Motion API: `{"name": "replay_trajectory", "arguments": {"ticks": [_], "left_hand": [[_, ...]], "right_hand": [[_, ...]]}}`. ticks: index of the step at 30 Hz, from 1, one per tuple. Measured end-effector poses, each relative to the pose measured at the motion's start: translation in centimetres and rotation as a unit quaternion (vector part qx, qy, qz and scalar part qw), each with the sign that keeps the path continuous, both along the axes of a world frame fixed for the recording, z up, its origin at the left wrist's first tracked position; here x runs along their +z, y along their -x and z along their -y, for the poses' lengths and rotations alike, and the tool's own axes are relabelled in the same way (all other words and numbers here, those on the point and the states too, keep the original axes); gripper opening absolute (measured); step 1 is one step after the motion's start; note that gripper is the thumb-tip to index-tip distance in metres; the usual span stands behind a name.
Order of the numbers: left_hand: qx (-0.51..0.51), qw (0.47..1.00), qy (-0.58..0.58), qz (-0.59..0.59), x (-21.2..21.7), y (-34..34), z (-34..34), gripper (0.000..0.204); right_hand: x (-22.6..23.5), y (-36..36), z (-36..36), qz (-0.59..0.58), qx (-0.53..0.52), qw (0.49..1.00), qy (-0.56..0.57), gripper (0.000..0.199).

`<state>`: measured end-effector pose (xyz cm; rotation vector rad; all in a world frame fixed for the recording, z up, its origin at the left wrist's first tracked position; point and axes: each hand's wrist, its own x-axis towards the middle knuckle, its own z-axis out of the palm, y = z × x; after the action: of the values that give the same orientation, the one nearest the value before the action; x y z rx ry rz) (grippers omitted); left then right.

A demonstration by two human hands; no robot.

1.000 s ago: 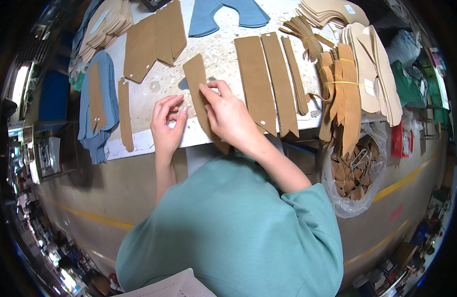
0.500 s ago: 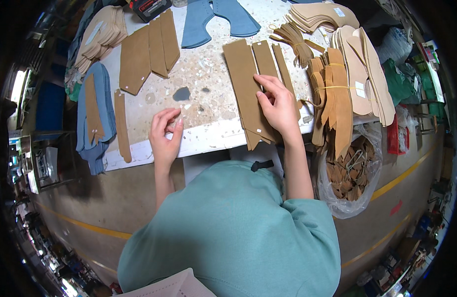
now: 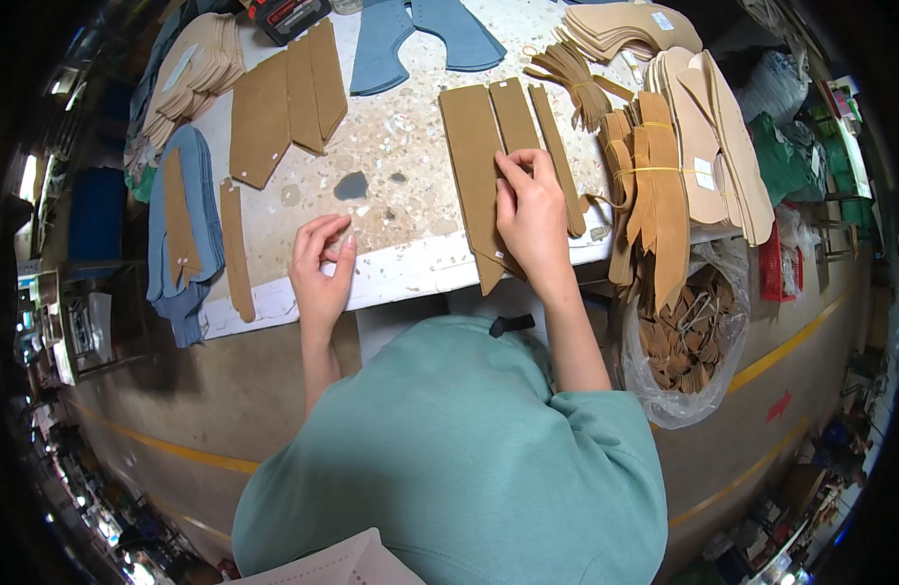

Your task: The person repeatedly picks up, separates, and restacks brown cardboard pieces on a worktable. They handle the pieces one at a time, aligning edges and occasionally moving them between piles. The task continues without a visible final destination or completed assembly.

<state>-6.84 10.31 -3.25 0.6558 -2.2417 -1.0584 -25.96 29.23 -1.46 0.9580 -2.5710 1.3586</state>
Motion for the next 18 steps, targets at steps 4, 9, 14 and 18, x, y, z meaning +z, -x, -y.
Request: {"name": "replay_trajectory", "arguments": {"ticks": [4, 9, 14, 18], "left_hand": [[0.0, 1.0, -0.003, 0.004, 0.0, 0.0, 0.0, 0.027], [-0.005, 1.0, -0.002, 0.001, 0.2, 0.1, -0.1, 0.026], [-0.046, 0.994, -0.095, 0.024, 2.4, 0.4, 1.0, 0.024], [-0.045, 0.996, 0.03, 0.064, 5.4, 1.5, 4.0, 0.021]], "right_hand": [[0.5, -1.0, 0.3, -0.095, -0.007, 0.993, -0.064, 0.02], [0.4, -3.7, 1.2, -0.089, 0.009, 0.992, -0.093, 0.019], [1.0, -4.2, 1.0, -0.042, 0.03, 0.996, -0.076, 0.021], [1.1, -6.2, 2.0, -0.06, 0.163, 0.985, -0.022, 0.023]]}}
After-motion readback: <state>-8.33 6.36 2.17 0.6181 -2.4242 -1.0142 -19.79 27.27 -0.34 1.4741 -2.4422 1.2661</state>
